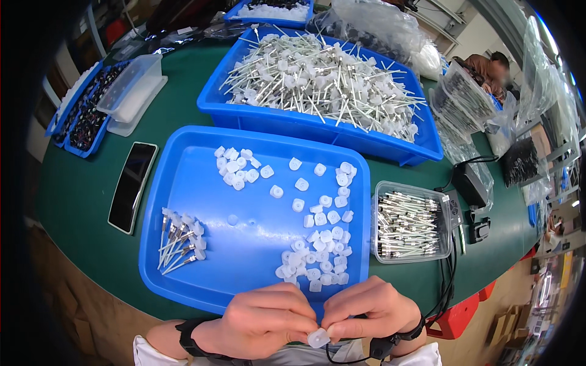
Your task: Assembling small plastic components onto metal pins using a pick tool.
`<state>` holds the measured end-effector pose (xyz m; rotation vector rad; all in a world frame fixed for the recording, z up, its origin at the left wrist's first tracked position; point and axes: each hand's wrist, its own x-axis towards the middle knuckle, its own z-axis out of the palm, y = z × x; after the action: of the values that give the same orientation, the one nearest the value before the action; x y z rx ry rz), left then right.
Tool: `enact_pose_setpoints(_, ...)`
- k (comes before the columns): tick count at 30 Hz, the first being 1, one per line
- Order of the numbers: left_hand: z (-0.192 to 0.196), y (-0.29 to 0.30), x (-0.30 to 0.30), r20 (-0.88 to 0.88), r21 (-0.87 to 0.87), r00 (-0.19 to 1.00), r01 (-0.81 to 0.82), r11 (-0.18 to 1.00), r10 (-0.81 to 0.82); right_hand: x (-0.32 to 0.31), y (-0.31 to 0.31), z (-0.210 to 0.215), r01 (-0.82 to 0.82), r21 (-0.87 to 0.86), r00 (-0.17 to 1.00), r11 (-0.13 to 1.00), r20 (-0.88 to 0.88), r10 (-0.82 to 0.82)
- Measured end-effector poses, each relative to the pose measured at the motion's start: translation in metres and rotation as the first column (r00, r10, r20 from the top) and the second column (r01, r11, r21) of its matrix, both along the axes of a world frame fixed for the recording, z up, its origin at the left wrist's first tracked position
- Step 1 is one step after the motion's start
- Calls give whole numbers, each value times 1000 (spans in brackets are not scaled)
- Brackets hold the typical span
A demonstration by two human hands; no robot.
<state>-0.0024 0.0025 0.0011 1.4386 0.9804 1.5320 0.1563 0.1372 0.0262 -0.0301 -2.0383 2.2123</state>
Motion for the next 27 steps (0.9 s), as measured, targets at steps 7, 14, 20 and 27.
enact_pose_setpoints(7,8,-3,-3,385,-143,916,-61,988,112,-9,-18,6,257,431,963,865,-34,-269)
enact_pose_setpoints(14,3,-3,-5,455,-145,890,61,988,12,-13,-34,-6,355,451,935,819,-159,-318)
enact_pose_setpoints(20,10,-11,0,487,-284,863,10,959,135,-11,-41,-4,344,570,929,746,-92,-358)
enact_pose_setpoints(27,4,-20,2,480,-345,858,-8,939,184,-11,-49,18,306,574,949,759,-119,-292)
